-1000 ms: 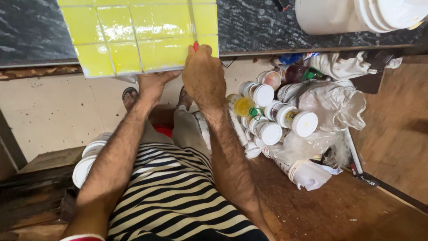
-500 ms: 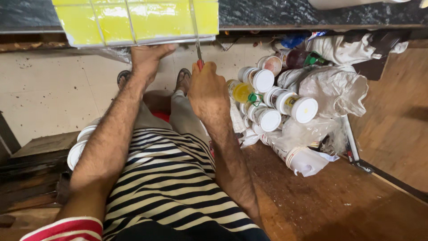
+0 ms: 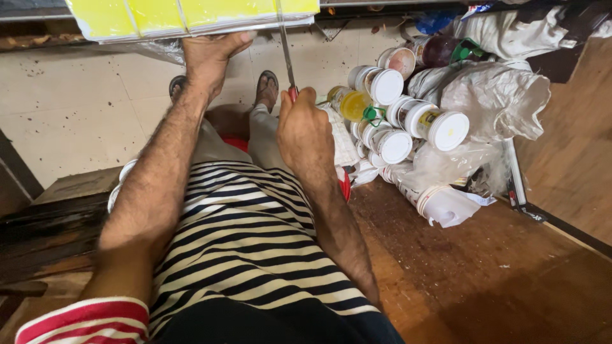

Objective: The person slices a slab of yellow cake into smaller square pieces using a long knife.

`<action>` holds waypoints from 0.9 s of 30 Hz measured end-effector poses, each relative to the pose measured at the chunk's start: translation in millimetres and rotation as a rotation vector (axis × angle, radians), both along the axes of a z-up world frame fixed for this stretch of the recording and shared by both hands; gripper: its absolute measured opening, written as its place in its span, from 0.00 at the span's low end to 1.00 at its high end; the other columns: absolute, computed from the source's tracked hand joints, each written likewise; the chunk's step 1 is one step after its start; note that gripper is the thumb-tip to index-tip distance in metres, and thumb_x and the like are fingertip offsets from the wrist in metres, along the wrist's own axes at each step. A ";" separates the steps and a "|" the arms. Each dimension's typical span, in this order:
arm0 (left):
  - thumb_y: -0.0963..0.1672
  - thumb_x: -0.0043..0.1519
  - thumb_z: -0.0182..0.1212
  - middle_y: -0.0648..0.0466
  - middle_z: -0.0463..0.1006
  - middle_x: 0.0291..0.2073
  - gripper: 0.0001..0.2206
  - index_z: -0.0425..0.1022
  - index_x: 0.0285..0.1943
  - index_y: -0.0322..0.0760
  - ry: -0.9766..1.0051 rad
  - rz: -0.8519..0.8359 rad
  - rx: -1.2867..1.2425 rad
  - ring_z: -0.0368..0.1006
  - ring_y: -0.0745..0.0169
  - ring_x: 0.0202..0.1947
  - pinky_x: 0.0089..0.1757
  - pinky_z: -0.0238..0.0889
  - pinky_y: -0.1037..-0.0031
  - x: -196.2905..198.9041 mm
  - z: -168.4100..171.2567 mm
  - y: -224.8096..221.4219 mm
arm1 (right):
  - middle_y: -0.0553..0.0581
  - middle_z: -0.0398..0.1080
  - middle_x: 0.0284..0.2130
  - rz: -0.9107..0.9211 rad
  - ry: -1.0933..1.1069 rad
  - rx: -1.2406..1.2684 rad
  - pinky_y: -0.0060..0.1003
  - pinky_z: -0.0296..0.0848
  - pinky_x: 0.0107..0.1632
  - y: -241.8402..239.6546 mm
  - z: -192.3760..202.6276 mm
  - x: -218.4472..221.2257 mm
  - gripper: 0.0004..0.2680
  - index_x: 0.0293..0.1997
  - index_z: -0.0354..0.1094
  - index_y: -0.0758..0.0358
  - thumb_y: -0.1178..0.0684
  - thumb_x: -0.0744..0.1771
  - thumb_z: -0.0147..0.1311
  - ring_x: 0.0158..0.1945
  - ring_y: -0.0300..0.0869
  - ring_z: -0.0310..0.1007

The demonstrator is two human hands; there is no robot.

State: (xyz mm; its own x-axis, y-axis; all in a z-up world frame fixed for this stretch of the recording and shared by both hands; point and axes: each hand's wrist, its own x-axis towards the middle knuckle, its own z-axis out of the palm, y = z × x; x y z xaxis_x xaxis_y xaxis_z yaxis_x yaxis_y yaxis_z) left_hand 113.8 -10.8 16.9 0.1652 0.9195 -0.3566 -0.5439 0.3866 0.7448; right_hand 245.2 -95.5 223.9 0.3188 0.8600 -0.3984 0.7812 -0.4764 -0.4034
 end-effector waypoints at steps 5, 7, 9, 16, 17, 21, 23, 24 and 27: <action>0.34 0.61 0.74 0.52 0.83 0.47 0.13 0.79 0.52 0.32 0.050 -0.036 0.017 0.81 0.62 0.49 0.50 0.82 0.71 -3.9 -0.4 0.7 | 0.78 0.73 0.25 -0.031 0.031 -0.065 0.59 0.75 0.32 11.7 -18.7 -3.0 0.13 0.45 0.59 0.73 0.47 0.71 0.45 0.32 0.70 0.78; 0.34 0.62 0.74 0.51 0.83 0.48 0.13 0.79 0.53 0.31 0.050 -0.036 0.060 0.81 0.62 0.50 0.53 0.81 0.70 -3.3 -0.1 1.1 | 0.77 0.73 0.25 -0.035 0.052 -0.086 0.57 0.77 0.32 14.6 -26.2 -2.3 0.13 0.46 0.58 0.73 0.47 0.72 0.44 0.31 0.69 0.79; 0.34 0.62 0.74 0.51 0.83 0.48 0.13 0.79 0.53 0.31 0.042 -0.036 0.064 0.81 0.62 0.51 0.54 0.80 0.70 -4.4 1.4 0.7 | 0.78 0.73 0.25 -0.016 0.043 -0.030 0.58 0.77 0.32 16.7 -33.7 -2.8 0.14 0.46 0.57 0.74 0.47 0.71 0.45 0.32 0.70 0.78; 0.33 0.60 0.72 0.51 0.83 0.47 0.13 0.79 0.52 0.32 0.048 -0.042 0.062 0.81 0.60 0.51 0.55 0.80 0.68 -4.3 3.4 1.3 | 0.78 0.73 0.24 0.002 0.030 -0.012 0.59 0.76 0.32 28.6 -53.9 -4.8 0.13 0.46 0.56 0.74 0.47 0.72 0.45 0.31 0.70 0.77; 0.33 0.60 0.72 0.51 0.83 0.47 0.13 0.79 0.52 0.32 0.050 -0.041 0.061 0.81 0.60 0.51 0.55 0.80 0.68 -4.3 3.0 1.2 | 0.78 0.73 0.23 -0.008 0.024 -0.006 0.60 0.75 0.32 30.2 -56.7 -5.0 0.13 0.46 0.56 0.73 0.48 0.72 0.45 0.31 0.71 0.77; 0.33 0.60 0.72 0.50 0.83 0.47 0.13 0.79 0.51 0.30 0.065 -0.050 0.024 0.80 0.61 0.51 0.55 0.80 0.69 -3.0 2.1 1.3 | 0.78 0.73 0.24 -0.041 0.026 0.032 0.60 0.75 0.32 37.5 -69.3 -6.7 0.13 0.46 0.56 0.72 0.48 0.71 0.46 0.32 0.71 0.77; 0.33 0.60 0.72 0.51 0.83 0.47 0.13 0.79 0.51 0.30 0.056 -0.045 0.000 0.80 0.61 0.50 0.55 0.79 0.69 -3.2 3.6 0.5 | 0.78 0.73 0.24 -0.041 0.020 0.029 0.60 0.75 0.32 44.8 -78.3 -8.0 0.13 0.46 0.56 0.72 0.48 0.71 0.46 0.32 0.71 0.77; 0.33 0.60 0.72 0.51 0.83 0.47 0.13 0.79 0.51 0.30 0.080 -0.053 -0.014 0.81 0.61 0.50 0.54 0.79 0.70 -3.4 4.9 -0.7 | 0.78 0.73 0.24 -0.043 0.010 0.027 0.61 0.74 0.32 47.4 -82.1 -8.2 0.13 0.47 0.56 0.72 0.48 0.72 0.45 0.32 0.72 0.76; 0.33 0.60 0.72 0.50 0.83 0.46 0.13 0.79 0.51 0.30 0.107 -0.057 -0.019 0.81 0.61 0.50 0.53 0.79 0.70 -2.6 4.6 1.5 | 0.79 0.73 0.25 -0.055 0.031 0.036 0.61 0.75 0.32 48.8 -88.0 -7.0 0.13 0.46 0.55 0.73 0.47 0.72 0.45 0.33 0.70 0.77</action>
State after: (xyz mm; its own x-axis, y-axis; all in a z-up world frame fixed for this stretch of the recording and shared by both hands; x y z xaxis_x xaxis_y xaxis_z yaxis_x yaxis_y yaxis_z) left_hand 111.2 -9.3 21.5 0.1771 0.9025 -0.3925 -0.4388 0.4294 0.7894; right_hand 238.2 -46.7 135.8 0.3535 0.8557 -0.3778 0.7412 -0.5026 -0.4449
